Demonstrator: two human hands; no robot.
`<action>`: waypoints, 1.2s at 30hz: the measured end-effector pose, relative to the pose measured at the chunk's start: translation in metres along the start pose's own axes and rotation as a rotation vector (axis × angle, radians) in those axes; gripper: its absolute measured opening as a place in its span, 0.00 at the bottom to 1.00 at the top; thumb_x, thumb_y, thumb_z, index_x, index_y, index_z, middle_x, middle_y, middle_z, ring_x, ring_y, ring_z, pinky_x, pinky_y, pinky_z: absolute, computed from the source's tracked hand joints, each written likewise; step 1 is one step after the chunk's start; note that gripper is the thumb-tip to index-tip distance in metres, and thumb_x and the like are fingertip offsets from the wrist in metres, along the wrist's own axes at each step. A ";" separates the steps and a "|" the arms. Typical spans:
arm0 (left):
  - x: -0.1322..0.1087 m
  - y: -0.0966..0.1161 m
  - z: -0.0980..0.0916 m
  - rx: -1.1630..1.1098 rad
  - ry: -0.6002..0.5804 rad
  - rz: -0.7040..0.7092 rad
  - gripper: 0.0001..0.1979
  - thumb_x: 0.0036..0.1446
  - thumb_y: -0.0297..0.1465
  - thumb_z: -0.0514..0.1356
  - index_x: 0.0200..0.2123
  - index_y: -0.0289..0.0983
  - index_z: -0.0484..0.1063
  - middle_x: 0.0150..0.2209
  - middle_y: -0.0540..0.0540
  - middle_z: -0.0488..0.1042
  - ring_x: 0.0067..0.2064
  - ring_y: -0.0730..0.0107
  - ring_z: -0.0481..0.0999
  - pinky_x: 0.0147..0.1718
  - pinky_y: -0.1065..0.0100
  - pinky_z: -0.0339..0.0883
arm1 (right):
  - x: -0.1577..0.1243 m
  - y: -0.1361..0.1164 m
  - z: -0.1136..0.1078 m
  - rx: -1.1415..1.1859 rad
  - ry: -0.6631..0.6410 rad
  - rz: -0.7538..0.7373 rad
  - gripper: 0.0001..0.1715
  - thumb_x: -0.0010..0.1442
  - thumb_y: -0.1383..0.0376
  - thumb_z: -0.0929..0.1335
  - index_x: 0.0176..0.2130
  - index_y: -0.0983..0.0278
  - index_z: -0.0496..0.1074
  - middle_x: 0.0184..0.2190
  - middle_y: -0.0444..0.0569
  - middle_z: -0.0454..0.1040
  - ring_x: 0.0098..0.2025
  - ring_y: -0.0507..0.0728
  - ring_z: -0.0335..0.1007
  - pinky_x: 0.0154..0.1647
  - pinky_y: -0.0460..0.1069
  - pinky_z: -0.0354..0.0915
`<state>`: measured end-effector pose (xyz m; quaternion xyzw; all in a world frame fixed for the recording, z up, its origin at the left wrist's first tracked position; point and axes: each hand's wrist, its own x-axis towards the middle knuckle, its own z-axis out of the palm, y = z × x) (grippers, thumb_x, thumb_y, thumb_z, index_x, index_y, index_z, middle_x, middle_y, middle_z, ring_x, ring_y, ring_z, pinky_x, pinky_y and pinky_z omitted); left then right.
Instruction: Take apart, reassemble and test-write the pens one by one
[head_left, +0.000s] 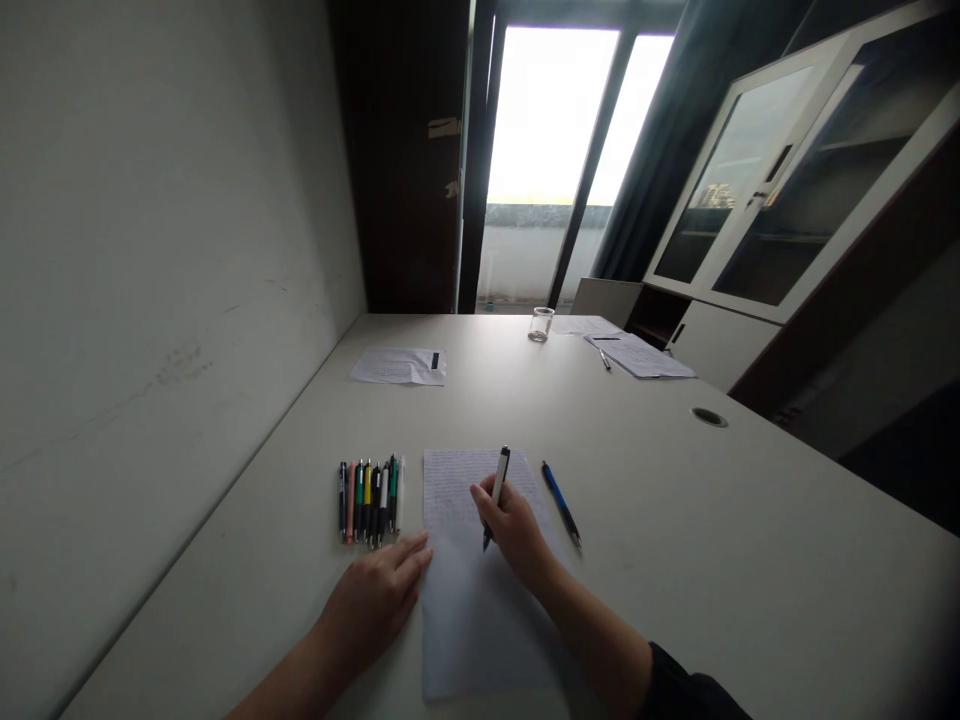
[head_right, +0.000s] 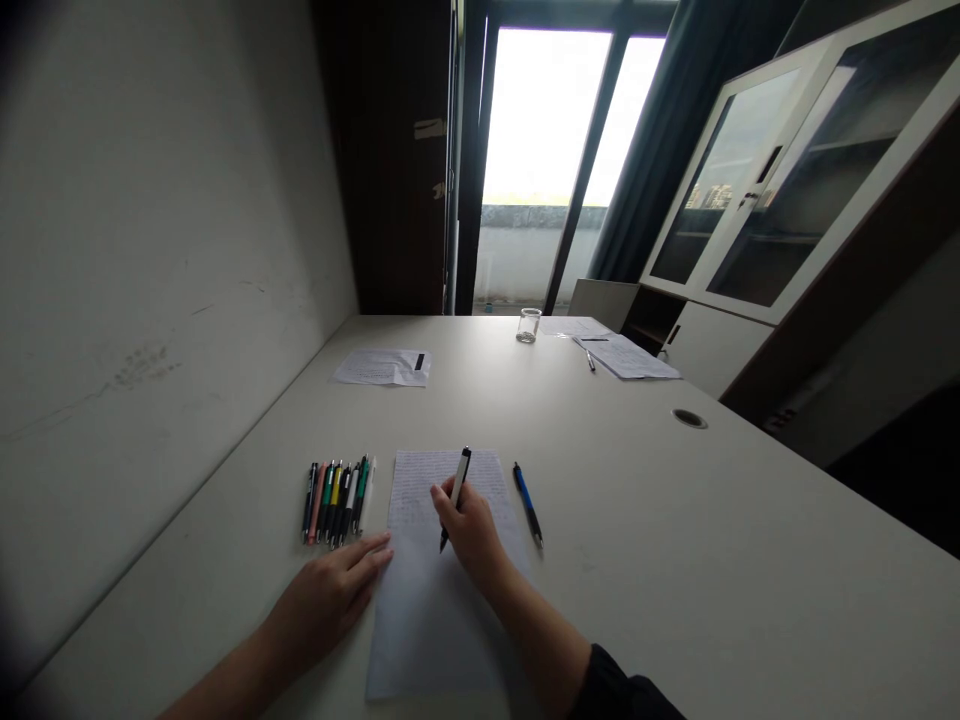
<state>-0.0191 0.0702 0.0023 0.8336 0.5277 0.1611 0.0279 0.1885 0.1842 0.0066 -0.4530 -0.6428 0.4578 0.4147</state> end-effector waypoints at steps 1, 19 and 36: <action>0.000 0.000 0.001 -0.001 0.004 0.000 0.20 0.61 0.22 0.54 0.55 0.40 0.68 0.59 0.44 0.70 0.54 0.61 0.75 0.51 0.59 0.73 | -0.002 -0.002 -0.004 0.010 0.021 -0.011 0.15 0.61 0.53 0.66 0.35 0.62 0.66 0.22 0.39 0.62 0.22 0.51 0.58 0.23 0.45 0.58; -0.002 -0.001 0.006 -0.007 -0.001 -0.018 0.20 0.60 0.22 0.54 0.55 0.42 0.68 0.60 0.45 0.69 0.54 0.61 0.75 0.50 0.58 0.74 | -0.002 0.013 -0.098 0.006 0.180 -0.025 0.38 0.61 0.57 0.66 0.66 0.60 0.52 0.15 0.34 0.64 0.18 0.51 0.59 0.20 0.44 0.59; -0.004 0.000 0.005 0.013 -0.005 -0.024 0.19 0.62 0.23 0.54 0.55 0.42 0.67 0.60 0.45 0.69 0.54 0.60 0.75 0.51 0.57 0.74 | -0.001 0.029 -0.139 -0.100 0.259 0.021 0.42 0.58 0.56 0.66 0.67 0.62 0.52 0.14 0.36 0.67 0.15 0.51 0.57 0.17 0.43 0.56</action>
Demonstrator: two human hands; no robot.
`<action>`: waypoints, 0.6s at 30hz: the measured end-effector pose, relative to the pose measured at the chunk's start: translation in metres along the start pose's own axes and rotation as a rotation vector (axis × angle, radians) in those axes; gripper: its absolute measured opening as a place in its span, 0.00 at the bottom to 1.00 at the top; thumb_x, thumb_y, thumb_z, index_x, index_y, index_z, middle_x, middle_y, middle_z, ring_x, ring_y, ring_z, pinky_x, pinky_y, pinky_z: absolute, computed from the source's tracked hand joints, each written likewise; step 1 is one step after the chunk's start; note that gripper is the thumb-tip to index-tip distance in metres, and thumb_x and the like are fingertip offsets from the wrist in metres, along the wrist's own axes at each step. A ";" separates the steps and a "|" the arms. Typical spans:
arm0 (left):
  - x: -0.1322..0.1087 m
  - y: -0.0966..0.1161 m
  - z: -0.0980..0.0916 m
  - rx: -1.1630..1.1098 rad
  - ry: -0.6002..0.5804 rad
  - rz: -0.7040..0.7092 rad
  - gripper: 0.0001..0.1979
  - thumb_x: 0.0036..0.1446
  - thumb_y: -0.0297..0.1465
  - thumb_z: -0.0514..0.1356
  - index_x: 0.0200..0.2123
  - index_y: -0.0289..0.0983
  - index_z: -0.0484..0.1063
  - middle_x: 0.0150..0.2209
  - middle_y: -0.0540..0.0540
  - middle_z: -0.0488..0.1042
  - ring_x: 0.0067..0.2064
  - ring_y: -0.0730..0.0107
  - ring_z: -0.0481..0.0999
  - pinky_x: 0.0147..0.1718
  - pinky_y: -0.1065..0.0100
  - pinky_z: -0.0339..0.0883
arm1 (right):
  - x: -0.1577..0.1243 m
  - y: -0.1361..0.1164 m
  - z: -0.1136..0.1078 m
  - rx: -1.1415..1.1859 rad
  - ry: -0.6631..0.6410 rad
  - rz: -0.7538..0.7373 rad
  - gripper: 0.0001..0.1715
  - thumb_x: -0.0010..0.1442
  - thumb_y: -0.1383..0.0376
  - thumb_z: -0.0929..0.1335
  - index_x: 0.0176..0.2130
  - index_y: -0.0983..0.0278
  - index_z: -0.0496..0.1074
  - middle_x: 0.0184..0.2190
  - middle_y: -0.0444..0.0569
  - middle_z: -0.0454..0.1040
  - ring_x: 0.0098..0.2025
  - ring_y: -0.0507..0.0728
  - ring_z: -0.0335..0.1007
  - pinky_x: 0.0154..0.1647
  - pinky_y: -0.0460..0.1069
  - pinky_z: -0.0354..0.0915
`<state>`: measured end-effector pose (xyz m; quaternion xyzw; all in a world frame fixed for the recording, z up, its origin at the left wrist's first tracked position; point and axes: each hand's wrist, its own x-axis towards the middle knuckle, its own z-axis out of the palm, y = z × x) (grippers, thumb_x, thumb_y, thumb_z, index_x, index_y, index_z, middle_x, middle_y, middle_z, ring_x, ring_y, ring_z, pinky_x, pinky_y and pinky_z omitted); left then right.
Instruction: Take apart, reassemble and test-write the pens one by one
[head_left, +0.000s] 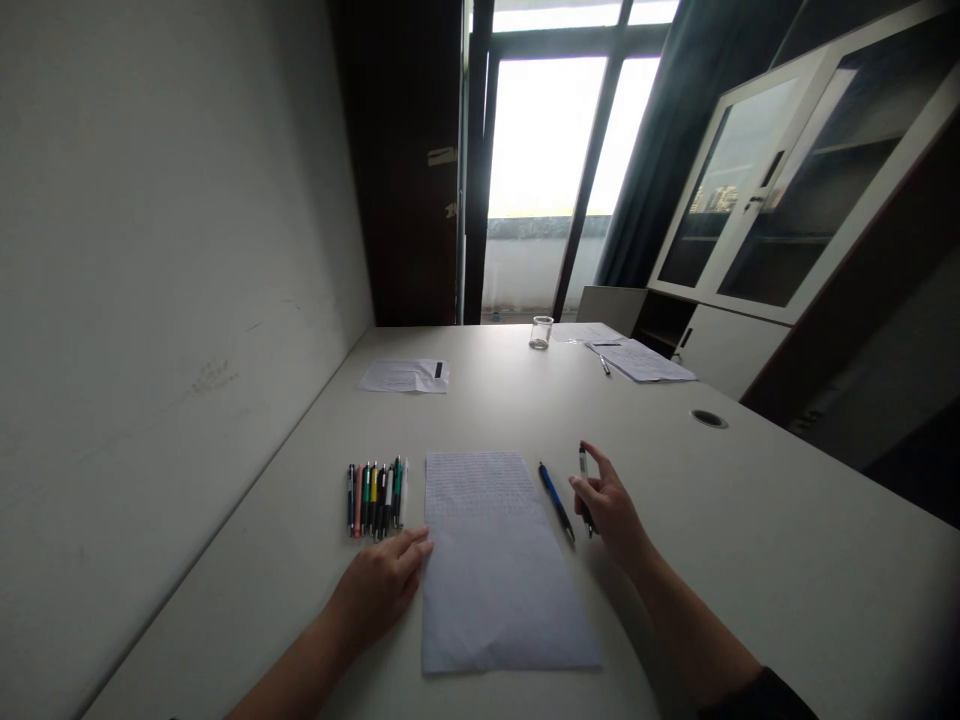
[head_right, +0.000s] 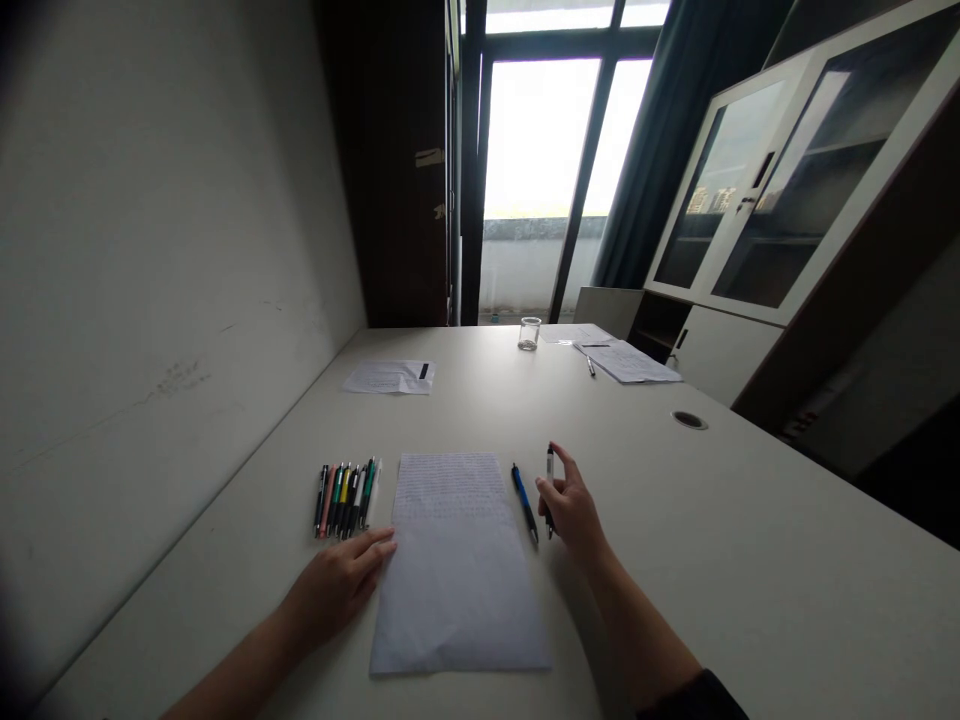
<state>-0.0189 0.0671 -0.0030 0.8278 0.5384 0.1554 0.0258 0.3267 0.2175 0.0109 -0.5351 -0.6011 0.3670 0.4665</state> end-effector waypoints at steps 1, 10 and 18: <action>0.000 0.000 0.000 -0.003 0.004 0.002 0.19 0.62 0.23 0.54 0.55 0.42 0.67 0.60 0.45 0.69 0.55 0.60 0.75 0.51 0.57 0.73 | 0.000 0.001 0.000 -0.013 0.002 -0.008 0.42 0.58 0.56 0.66 0.67 0.62 0.52 0.14 0.36 0.67 0.15 0.51 0.58 0.17 0.43 0.56; 0.001 -0.001 0.002 -0.001 0.033 0.011 0.19 0.62 0.23 0.53 0.55 0.42 0.68 0.60 0.45 0.70 0.53 0.61 0.76 0.50 0.58 0.74 | 0.003 0.008 0.002 -0.089 -0.003 -0.016 0.37 0.57 0.59 0.65 0.64 0.62 0.58 0.14 0.35 0.66 0.15 0.51 0.58 0.18 0.44 0.57; 0.001 0.001 0.001 -0.003 0.050 0.017 0.19 0.62 0.23 0.53 0.54 0.41 0.68 0.59 0.44 0.70 0.52 0.61 0.77 0.49 0.59 0.75 | 0.002 0.007 0.002 -0.168 -0.019 -0.007 0.37 0.59 0.56 0.64 0.65 0.61 0.57 0.15 0.36 0.68 0.16 0.53 0.59 0.20 0.45 0.57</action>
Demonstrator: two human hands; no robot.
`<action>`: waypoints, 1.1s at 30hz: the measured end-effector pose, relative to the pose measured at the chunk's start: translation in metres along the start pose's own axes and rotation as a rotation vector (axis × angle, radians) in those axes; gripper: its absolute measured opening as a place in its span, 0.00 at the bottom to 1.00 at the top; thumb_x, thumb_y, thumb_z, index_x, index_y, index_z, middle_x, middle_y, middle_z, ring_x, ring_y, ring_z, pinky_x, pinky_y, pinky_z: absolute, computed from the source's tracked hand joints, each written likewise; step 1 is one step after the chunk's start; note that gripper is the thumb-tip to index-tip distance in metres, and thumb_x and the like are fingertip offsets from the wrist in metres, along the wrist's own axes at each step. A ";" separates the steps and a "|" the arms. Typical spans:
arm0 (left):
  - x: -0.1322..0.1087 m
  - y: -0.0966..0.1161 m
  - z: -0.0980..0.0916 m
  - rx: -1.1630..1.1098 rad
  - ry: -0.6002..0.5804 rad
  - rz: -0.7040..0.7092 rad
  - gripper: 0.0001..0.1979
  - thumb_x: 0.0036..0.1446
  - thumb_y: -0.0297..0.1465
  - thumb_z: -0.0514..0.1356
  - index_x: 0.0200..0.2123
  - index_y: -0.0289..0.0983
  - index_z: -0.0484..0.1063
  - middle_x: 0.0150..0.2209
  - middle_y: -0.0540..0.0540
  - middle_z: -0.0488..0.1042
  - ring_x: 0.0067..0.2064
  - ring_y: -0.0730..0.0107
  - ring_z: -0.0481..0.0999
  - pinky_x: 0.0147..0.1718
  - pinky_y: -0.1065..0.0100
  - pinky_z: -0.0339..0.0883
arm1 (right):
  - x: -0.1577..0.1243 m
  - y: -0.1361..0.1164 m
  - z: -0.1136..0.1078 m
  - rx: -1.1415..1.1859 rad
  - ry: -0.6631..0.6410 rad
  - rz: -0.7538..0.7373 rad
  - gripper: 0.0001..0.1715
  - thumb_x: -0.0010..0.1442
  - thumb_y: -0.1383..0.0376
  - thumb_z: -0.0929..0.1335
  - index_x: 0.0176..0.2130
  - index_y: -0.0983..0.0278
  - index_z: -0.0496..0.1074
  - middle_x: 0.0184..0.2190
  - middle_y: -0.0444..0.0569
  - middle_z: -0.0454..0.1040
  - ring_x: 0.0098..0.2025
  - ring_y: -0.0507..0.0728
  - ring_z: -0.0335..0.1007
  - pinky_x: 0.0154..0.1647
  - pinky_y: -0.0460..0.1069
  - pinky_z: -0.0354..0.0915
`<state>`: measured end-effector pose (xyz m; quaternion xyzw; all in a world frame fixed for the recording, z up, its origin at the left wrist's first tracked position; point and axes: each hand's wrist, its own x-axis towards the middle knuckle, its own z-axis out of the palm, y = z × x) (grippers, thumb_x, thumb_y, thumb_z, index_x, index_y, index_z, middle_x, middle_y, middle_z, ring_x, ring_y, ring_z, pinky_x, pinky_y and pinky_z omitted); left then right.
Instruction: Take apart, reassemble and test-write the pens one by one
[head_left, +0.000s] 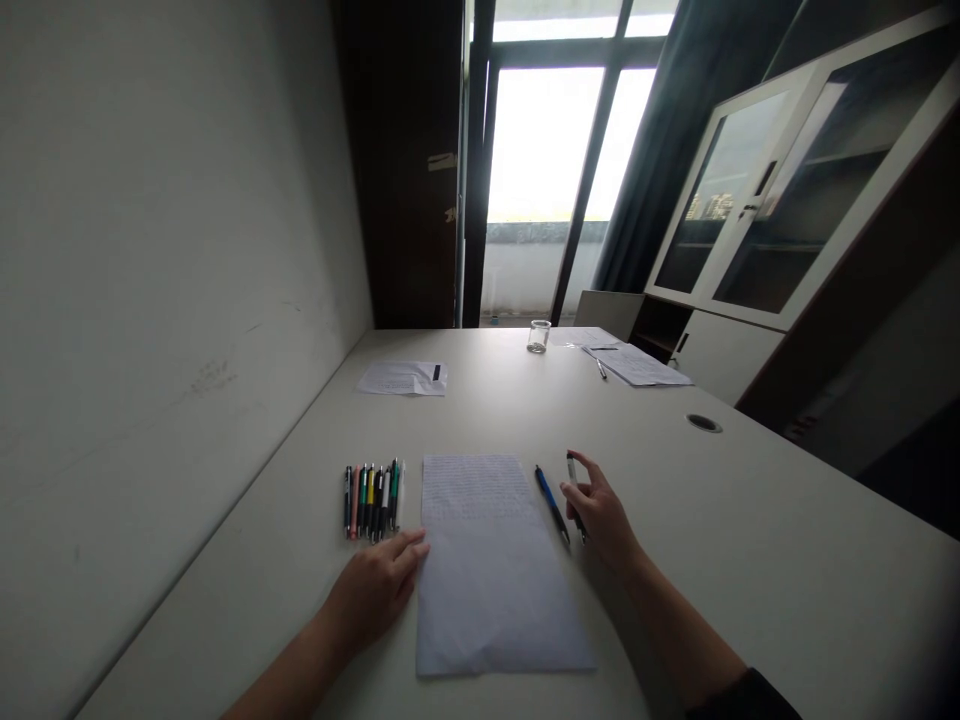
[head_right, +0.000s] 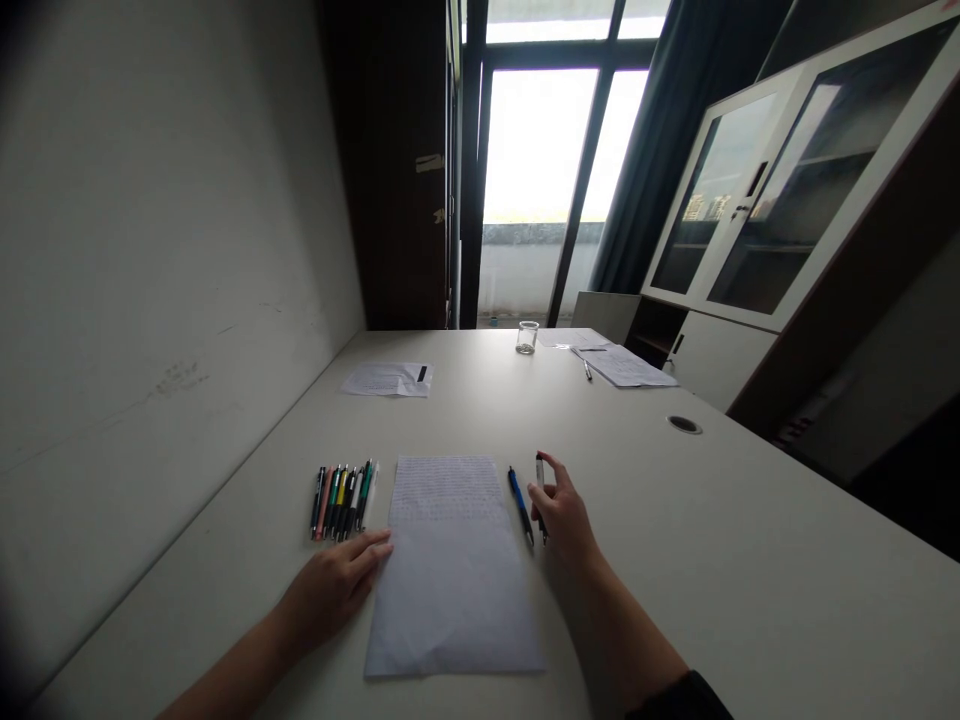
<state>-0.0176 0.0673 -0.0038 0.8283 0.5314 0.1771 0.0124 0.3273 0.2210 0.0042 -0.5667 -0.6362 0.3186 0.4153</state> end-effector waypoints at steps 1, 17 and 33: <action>0.000 0.000 0.000 -0.003 0.001 -0.001 0.19 0.62 0.23 0.53 0.54 0.41 0.68 0.59 0.44 0.70 0.52 0.61 0.77 0.49 0.59 0.75 | 0.000 0.000 0.000 -0.019 0.004 -0.004 0.37 0.60 0.55 0.64 0.65 0.61 0.57 0.16 0.37 0.69 0.17 0.53 0.59 0.21 0.46 0.57; 0.000 -0.003 0.001 -0.013 -0.012 0.004 0.18 0.62 0.23 0.53 0.54 0.42 0.68 0.59 0.45 0.70 0.52 0.61 0.77 0.49 0.59 0.75 | 0.010 0.026 0.007 -0.373 -0.044 -0.177 0.33 0.61 0.56 0.62 0.62 0.65 0.63 0.23 0.41 0.66 0.25 0.55 0.65 0.32 0.48 0.59; -0.001 -0.001 0.000 -0.010 -0.013 -0.013 0.19 0.61 0.23 0.53 0.54 0.42 0.68 0.59 0.44 0.70 0.50 0.61 0.78 0.46 0.60 0.76 | 0.022 0.035 0.012 -0.433 -0.090 -0.223 0.32 0.63 0.53 0.61 0.61 0.65 0.66 0.27 0.46 0.73 0.30 0.58 0.69 0.34 0.49 0.62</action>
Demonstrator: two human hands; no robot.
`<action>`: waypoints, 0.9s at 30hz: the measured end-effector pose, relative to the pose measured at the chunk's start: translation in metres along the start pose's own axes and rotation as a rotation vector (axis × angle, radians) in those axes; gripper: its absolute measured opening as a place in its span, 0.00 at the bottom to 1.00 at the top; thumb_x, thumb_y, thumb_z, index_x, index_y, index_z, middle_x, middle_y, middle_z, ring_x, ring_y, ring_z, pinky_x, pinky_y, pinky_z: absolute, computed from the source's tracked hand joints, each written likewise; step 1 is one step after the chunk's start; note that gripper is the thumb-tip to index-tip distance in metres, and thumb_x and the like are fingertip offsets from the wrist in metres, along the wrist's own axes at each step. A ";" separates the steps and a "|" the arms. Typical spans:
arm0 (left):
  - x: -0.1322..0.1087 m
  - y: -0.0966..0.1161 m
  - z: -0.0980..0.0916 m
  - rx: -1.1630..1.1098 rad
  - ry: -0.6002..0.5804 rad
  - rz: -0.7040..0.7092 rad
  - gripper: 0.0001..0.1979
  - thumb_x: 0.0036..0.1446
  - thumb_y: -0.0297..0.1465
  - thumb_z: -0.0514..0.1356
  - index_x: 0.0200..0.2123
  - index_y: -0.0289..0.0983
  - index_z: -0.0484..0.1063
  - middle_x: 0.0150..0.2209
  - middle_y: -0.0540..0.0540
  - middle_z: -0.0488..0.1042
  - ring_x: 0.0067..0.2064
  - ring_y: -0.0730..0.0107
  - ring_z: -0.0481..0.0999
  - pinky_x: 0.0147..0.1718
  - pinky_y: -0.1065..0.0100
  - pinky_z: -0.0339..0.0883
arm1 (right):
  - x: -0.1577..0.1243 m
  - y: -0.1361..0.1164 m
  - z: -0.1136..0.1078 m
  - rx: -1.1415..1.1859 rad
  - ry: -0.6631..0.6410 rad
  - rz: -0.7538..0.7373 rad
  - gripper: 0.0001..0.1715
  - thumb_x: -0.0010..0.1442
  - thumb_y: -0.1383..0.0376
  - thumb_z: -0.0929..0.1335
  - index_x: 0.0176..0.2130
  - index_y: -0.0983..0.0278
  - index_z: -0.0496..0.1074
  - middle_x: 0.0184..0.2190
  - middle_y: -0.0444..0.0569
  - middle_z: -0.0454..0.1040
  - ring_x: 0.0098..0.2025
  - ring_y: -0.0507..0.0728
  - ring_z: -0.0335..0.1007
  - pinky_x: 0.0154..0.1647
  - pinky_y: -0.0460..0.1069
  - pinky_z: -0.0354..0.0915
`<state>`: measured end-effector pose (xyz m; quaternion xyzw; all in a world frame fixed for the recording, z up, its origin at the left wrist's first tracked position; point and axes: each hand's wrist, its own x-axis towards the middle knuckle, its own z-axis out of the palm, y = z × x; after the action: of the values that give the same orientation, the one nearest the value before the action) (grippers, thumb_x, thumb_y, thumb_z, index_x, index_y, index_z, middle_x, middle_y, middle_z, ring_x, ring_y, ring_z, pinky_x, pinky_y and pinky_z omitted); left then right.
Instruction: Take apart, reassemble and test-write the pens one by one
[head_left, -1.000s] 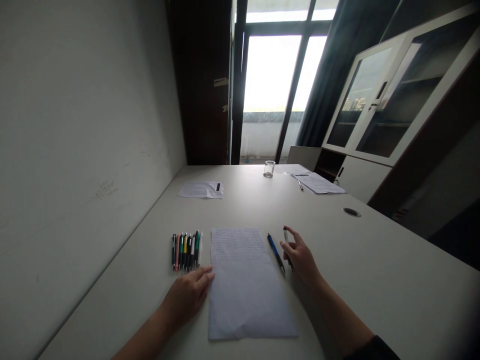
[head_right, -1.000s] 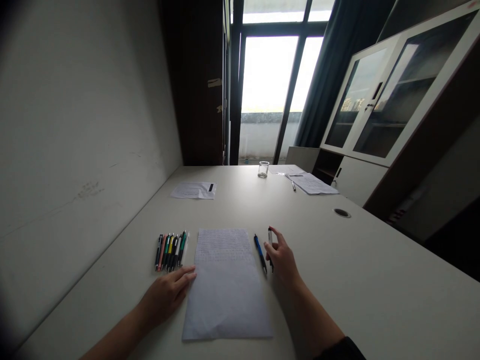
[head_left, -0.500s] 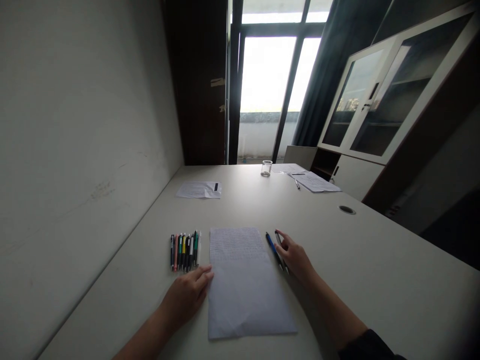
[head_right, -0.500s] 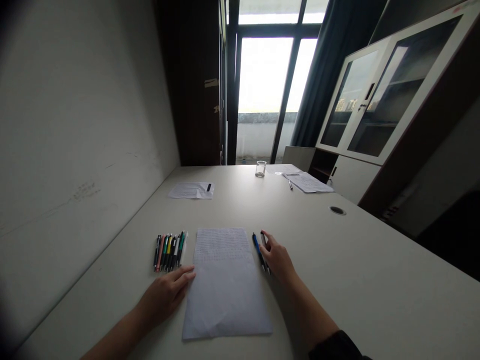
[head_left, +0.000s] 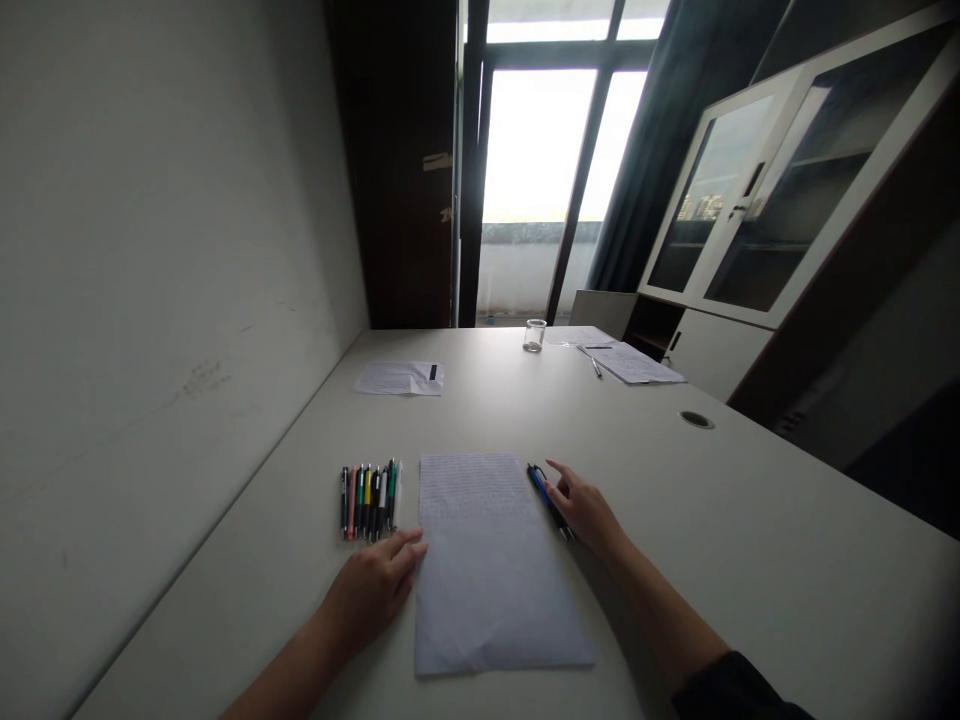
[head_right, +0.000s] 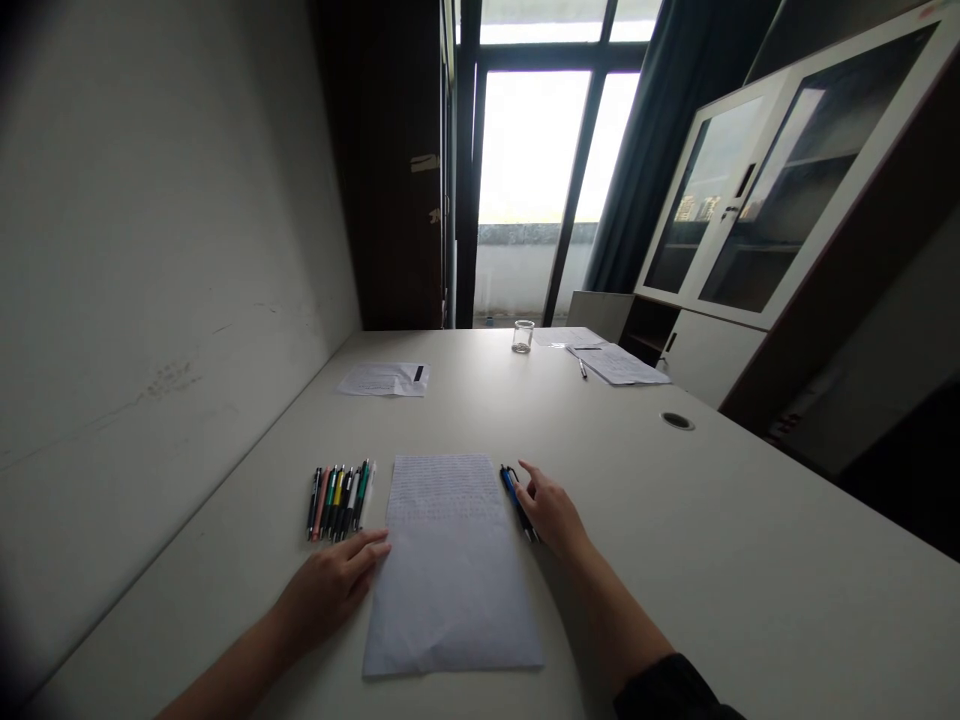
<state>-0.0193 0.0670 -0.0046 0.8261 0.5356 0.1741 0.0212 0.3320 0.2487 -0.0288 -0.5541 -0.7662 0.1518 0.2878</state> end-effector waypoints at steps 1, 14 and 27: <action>0.000 0.000 0.000 0.002 -0.004 -0.001 0.19 0.61 0.23 0.53 0.54 0.42 0.68 0.59 0.44 0.70 0.50 0.61 0.78 0.46 0.60 0.76 | 0.000 -0.001 -0.001 0.008 0.001 0.001 0.32 0.63 0.52 0.60 0.60 0.65 0.66 0.27 0.46 0.73 0.30 0.58 0.69 0.34 0.49 0.62; 0.000 -0.002 0.001 -0.034 0.020 0.014 0.20 0.61 0.22 0.53 0.54 0.42 0.69 0.58 0.44 0.71 0.52 0.61 0.77 0.48 0.59 0.75 | -0.005 -0.002 -0.005 0.057 0.074 0.030 0.29 0.64 0.51 0.60 0.56 0.65 0.69 0.24 0.45 0.71 0.27 0.57 0.68 0.31 0.49 0.61; 0.002 -0.006 -0.007 -0.121 0.116 0.002 0.19 0.63 0.23 0.50 0.55 0.42 0.69 0.53 0.46 0.74 0.49 0.66 0.78 0.47 0.65 0.74 | -0.007 -0.007 -0.010 0.072 0.112 0.063 0.27 0.64 0.53 0.60 0.55 0.64 0.70 0.24 0.45 0.71 0.26 0.57 0.68 0.32 0.49 0.61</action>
<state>-0.0263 0.0700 0.0009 0.8123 0.5237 0.2537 0.0397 0.3346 0.2386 -0.0193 -0.5750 -0.7250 0.1569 0.3452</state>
